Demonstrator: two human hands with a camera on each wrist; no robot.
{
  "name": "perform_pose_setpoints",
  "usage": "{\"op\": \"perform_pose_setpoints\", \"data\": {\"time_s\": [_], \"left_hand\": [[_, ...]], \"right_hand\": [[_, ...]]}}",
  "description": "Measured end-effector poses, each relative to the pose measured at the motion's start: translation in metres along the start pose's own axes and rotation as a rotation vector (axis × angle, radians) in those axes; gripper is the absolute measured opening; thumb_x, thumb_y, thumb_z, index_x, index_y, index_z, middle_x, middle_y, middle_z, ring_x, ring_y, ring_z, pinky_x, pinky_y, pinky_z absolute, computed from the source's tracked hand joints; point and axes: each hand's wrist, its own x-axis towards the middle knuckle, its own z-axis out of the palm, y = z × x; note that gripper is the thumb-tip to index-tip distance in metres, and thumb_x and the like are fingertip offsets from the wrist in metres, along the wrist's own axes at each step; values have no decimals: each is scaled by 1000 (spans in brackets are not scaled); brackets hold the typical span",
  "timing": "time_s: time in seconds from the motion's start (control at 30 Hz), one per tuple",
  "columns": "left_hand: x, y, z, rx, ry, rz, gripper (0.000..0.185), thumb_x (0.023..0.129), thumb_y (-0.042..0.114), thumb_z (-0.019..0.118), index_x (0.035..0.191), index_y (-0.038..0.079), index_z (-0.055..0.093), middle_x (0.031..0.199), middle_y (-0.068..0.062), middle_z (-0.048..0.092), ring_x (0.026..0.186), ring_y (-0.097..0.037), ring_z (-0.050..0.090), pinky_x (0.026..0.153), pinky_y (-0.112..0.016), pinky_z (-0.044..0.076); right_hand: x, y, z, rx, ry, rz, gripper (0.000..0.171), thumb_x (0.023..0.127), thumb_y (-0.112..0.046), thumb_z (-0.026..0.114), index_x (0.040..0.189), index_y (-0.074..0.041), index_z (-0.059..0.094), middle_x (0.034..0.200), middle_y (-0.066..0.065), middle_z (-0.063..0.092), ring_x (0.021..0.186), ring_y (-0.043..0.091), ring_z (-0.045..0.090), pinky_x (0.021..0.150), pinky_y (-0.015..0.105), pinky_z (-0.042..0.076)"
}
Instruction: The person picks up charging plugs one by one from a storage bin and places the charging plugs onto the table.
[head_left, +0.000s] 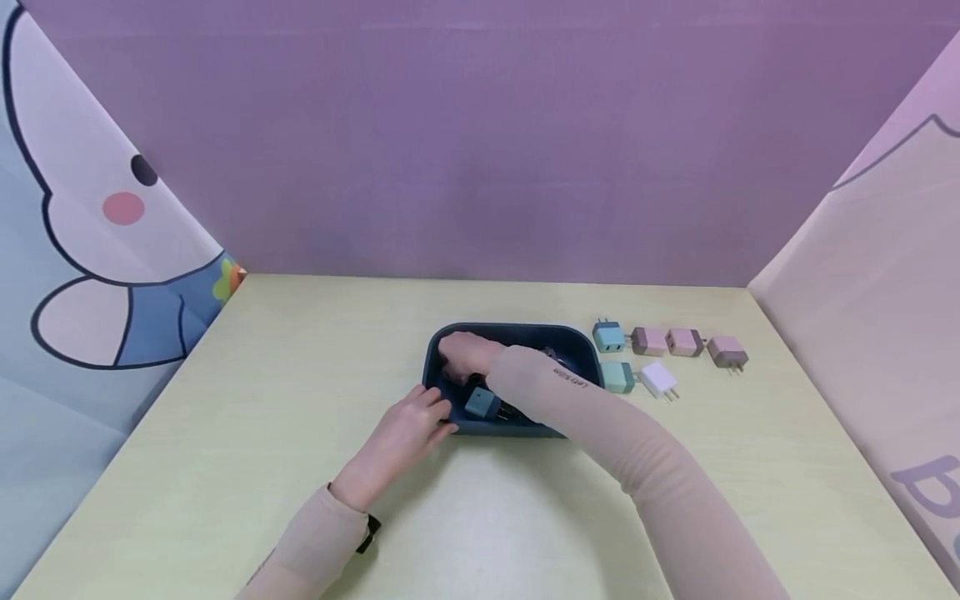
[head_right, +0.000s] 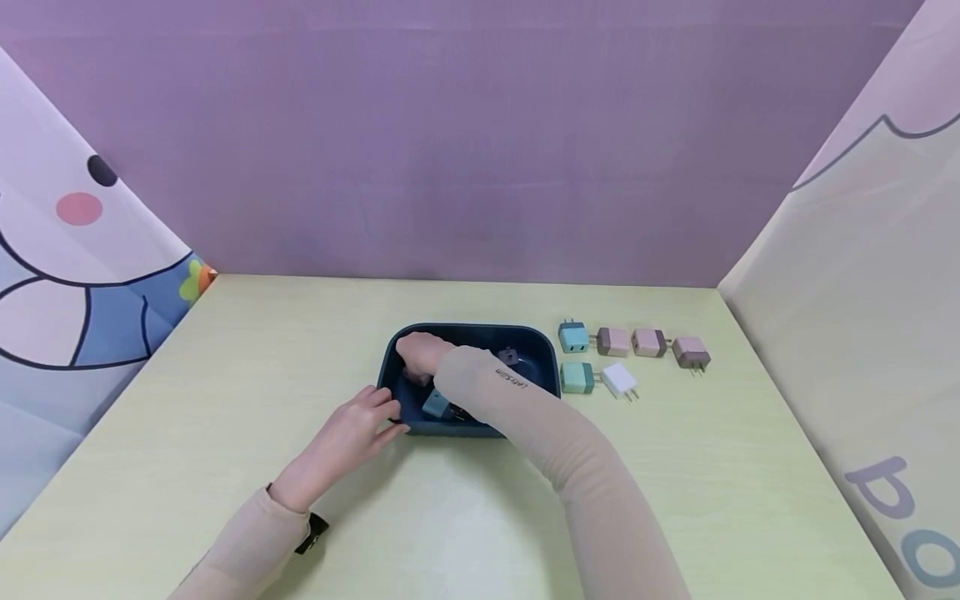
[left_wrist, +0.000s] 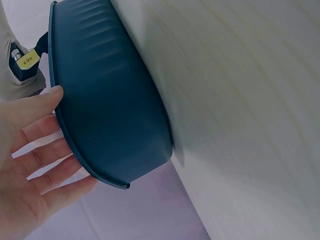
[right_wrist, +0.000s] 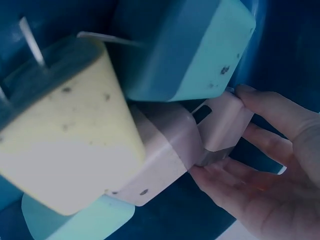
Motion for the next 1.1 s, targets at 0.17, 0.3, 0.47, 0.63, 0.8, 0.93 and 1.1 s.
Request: {"op": "perform_pose_setpoints", "data": {"time_s": [0.17,0.3,0.47,0.63,0.8,0.93,1.1], "left_hand": [[-1,0,0,4,2,-4,20,72,16,73,69,8,55,69,0,44,63,-14,37,56,-24,37],[-1,0,1,9,9,0,20,71,16,73,68,8,54,68,0,43,62,-14,36,56,-24,36],[-2,0,2,10,17,1,21,71,16,74,68,8,54,68,0,43,62,-14,35,56,-24,36],[-2,-1,2,9,26,8,20,71,15,74,69,8,55,69,-1,44,62,-14,36,56,-25,37],[-2,-1,3,6,34,12,19,70,15,74,70,9,56,69,-1,45,62,-15,37,56,-25,38],[-2,-1,3,0,35,6,19,70,15,74,71,9,57,70,0,46,63,-15,38,56,-25,39],[-1,-1,4,-2,36,7,18,69,14,75,72,8,58,70,0,46,63,-16,40,56,-26,40]], "right_hand": [[0,-1,-1,-2,-9,0,19,90,-13,50,77,-7,63,69,4,60,66,19,57,55,26,39],[-1,-1,-3,28,-25,12,20,90,-14,50,77,-7,64,71,5,62,66,19,59,51,27,45],[-5,-2,-8,113,-43,27,20,90,-13,49,81,-5,64,75,9,61,67,23,62,48,37,50],[-13,-2,-15,96,-45,21,22,91,-14,46,80,-3,61,77,12,61,63,29,64,53,37,51],[-21,1,-19,48,-28,-13,20,90,-10,44,74,-5,56,70,10,60,57,26,62,50,28,45],[-28,5,-21,99,-30,-33,18,89,-7,44,74,-6,53,68,8,56,54,26,58,49,30,43],[-37,9,-21,113,-20,-84,17,89,-6,44,75,-7,53,62,4,47,50,20,46,48,28,39]]}}
